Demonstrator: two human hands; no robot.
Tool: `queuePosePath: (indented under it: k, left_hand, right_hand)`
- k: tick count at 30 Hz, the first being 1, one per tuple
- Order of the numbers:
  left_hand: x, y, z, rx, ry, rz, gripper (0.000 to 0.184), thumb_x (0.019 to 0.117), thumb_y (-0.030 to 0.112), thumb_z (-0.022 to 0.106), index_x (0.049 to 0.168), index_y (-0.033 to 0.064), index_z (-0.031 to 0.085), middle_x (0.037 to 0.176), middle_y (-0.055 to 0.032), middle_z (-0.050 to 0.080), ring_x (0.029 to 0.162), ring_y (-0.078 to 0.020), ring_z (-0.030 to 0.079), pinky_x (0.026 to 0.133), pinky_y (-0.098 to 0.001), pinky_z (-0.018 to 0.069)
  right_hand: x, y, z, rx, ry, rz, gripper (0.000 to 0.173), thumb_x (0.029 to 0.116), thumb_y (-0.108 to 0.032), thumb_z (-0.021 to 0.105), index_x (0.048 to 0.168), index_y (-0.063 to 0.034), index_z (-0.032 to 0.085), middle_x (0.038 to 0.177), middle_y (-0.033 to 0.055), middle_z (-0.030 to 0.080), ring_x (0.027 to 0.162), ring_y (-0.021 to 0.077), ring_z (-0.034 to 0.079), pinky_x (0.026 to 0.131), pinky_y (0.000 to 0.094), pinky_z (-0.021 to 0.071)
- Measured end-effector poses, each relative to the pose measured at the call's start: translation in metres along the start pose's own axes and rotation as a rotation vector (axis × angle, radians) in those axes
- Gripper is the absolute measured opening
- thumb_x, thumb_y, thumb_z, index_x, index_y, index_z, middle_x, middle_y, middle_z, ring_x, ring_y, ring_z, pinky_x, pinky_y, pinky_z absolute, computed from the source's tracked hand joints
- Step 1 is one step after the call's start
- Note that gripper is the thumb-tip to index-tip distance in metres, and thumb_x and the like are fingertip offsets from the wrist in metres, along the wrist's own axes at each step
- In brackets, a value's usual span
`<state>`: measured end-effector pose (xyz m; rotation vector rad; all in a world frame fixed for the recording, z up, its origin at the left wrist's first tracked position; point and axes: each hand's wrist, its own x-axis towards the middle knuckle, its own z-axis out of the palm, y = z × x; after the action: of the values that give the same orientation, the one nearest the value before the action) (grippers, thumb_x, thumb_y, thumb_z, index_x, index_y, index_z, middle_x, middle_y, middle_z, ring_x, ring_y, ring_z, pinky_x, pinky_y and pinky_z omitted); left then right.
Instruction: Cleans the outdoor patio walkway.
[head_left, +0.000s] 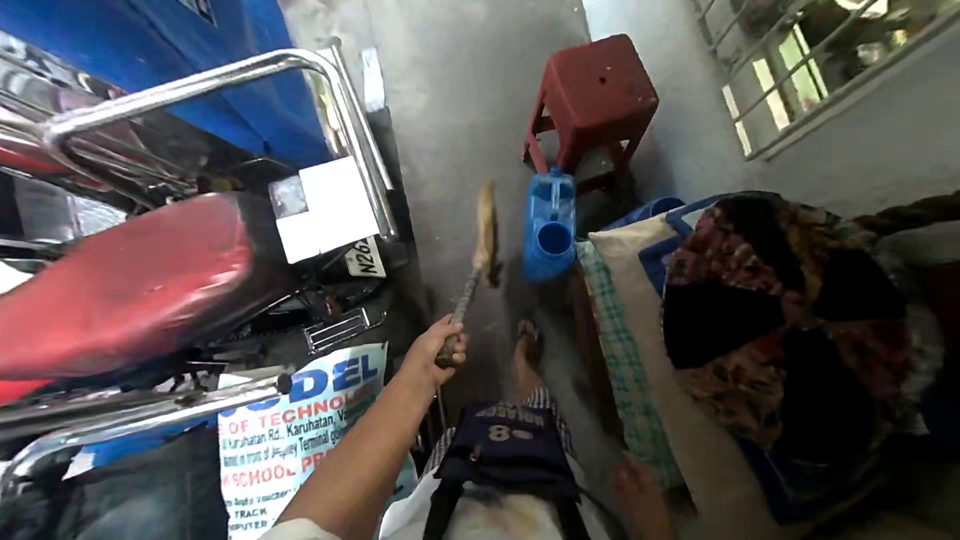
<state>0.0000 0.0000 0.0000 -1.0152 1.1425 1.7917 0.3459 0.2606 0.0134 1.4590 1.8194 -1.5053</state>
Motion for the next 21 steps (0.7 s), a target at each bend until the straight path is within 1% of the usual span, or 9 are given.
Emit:
queuePosePath:
  k: [4,7,8,10,13,15,17,19,21]
  left_hand:
    - [0.050,0.017,0.025,0.030,0.117,-0.125,0.038,0.1009,0.012,0.054,0.138,0.0146,0.048,0.074,-0.0045,0.052,0.046,-0.0087,0.048,0.038,-0.0203,0.0413]
    - [0.095,0.046,0.053,0.199,0.246,-0.065,0.033,0.0984,0.011,0.056,0.131,0.0112,0.052,0.078,-0.0060,0.054,0.050,-0.0112,0.049,0.041,-0.0232,0.0428]
    - [0.107,0.059,0.060,0.285,0.285,-0.024,0.033,0.0991,0.012,0.056,0.132,0.0106,0.051,0.081,-0.0063,0.055,0.053,-0.0120,0.051,0.044,-0.0248,0.0443]
    - [0.132,0.090,0.078,0.409,0.376,0.081,0.043,0.1008,0.011,0.056,0.143,0.0094,0.046,0.090,-0.0095,0.060,0.060,-0.0149,0.054,0.051,-0.0296,0.0474]
    - [0.166,0.129,0.104,0.520,0.466,0.260,0.057,0.0992,0.008,0.058,0.152,0.0072,0.036,0.101,-0.0157,0.059,0.066,-0.0197,0.058,0.058,-0.0359,0.0527]
    - [0.181,0.147,0.122,0.580,0.511,0.351,0.066,0.0976,0.009,0.060,0.157,0.0094,0.030,0.112,-0.0222,0.059,0.071,-0.0248,0.061,0.063,-0.0422,0.0556]
    - [0.184,0.163,0.142,0.578,0.546,0.412,0.077,0.0939,0.006,0.062,0.160,0.0163,0.024,0.121,-0.0249,0.058,0.073,-0.0280,0.062,0.063,-0.0461,0.0556]
    - [0.184,0.178,0.151,0.556,0.534,0.469,0.084,0.0924,0.005,0.063,0.162,0.0222,0.020,0.128,-0.0230,0.056,0.072,-0.0259,0.059,0.059,-0.0447,0.0538]
    - [0.184,0.197,0.152,0.552,0.517,0.486,0.080,0.0954,0.010,0.063,0.162,0.0262,0.021,0.123,-0.0193,0.056,0.068,-0.0221,0.057,0.056,-0.0412,0.0517]
  right_hand:
    - [0.054,-0.091,0.013,0.026,-0.070,-0.171,0.044,0.1079,-0.022,0.051,0.149,-0.0066,0.050,0.138,0.0156,0.063,0.115,0.0259,0.068,0.096,0.0441,0.0583]
    - [0.090,-0.168,0.011,0.056,-0.117,-0.248,0.044,0.1066,-0.021,0.050,0.148,-0.0048,0.051,0.135,0.0142,0.065,0.112,0.0239,0.069,0.095,0.0424,0.0593]
    - [0.098,-0.193,0.009,0.079,-0.122,-0.248,0.043,0.1068,-0.019,0.050,0.147,-0.0038,0.052,0.133,0.0140,0.065,0.111,0.0235,0.070,0.095,0.0419,0.0597]
    - [0.116,-0.245,0.000,0.107,-0.141,-0.272,0.042,0.1072,-0.016,0.048,0.147,-0.0021,0.051,0.132,0.0135,0.066,0.110,0.0223,0.071,0.094,0.0404,0.0605]
    - [0.151,-0.318,-0.010,0.145,-0.201,-0.337,0.043,0.1071,-0.015,0.047,0.148,-0.0017,0.049,0.135,0.0134,0.065,0.110,0.0214,0.070,0.093,0.0386,0.0607]
    - [0.181,-0.360,-0.006,0.221,-0.230,-0.380,0.044,0.1066,-0.016,0.046,0.148,-0.0003,0.048,0.133,0.0147,0.065,0.109,0.0223,0.070,0.093,0.0388,0.0605]
    - [0.219,-0.398,0.004,0.234,-0.221,-0.373,0.044,0.1070,-0.017,0.046,0.147,-0.0003,0.049,0.129,0.0149,0.067,0.106,0.0206,0.070,0.093,0.0374,0.0594]
    - [0.257,-0.434,0.018,0.237,-0.182,-0.281,0.043,0.1086,-0.018,0.047,0.149,-0.0037,0.048,0.126,0.0150,0.068,0.102,0.0203,0.071,0.089,0.0374,0.0592]
    - [0.295,-0.462,0.033,0.261,-0.192,-0.161,0.047,0.1096,-0.024,0.048,0.154,-0.0118,0.042,0.132,0.0152,0.065,0.103,0.0263,0.071,0.085,0.0442,0.0614]
